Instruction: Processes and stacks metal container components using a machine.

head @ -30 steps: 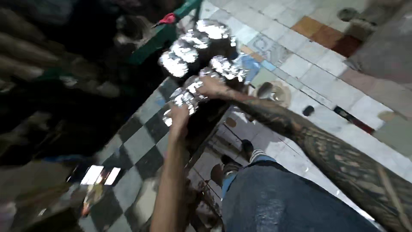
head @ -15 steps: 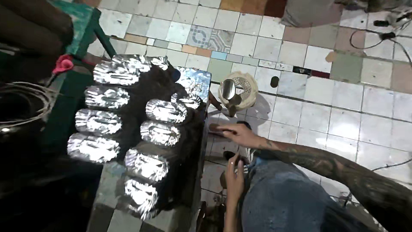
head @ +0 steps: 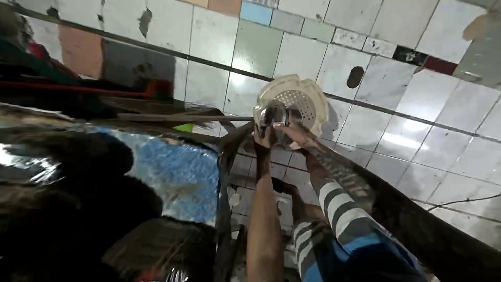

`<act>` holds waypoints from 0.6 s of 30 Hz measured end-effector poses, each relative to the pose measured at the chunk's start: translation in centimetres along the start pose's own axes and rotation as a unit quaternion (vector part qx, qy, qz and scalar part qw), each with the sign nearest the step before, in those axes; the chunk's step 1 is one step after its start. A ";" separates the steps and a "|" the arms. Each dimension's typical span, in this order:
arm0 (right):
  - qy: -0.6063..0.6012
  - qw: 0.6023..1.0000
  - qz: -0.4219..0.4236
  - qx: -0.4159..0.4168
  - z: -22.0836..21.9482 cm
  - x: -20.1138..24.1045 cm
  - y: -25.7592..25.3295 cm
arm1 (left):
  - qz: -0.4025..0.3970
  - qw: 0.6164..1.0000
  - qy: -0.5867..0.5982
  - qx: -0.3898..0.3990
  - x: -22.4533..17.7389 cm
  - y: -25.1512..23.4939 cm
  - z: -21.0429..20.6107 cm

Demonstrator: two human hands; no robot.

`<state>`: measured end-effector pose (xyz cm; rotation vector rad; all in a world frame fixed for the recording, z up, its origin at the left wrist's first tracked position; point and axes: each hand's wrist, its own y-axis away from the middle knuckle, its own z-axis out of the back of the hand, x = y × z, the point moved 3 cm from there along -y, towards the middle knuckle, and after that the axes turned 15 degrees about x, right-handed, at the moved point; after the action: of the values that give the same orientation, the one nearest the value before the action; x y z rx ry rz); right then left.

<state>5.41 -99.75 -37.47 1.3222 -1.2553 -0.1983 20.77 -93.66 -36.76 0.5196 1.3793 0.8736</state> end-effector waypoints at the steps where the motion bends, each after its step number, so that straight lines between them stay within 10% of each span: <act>1: -0.013 1.000 -0.010 0.001 -0.1 0.1 -0.5 | 0.001 1.000 0.026 0.003 0.4 -1.0 -0.4; 11: -0.046 0.999 0.014 -0.013 0.6 1.4 0.7 | 0.049 0.989 0.136 0.025 -0.9 2.5 -2.4; 18: -0.091 0.981 0.054 0.165 3.4 2.7 17.5 | -0.132 0.970 0.195 0.058 -2.8 21.6 -5.6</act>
<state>-5.22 -97.97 -22.98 1.5387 -1.5600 -0.0352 10.56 -83.87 -19.27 0.2482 1.8217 0.7012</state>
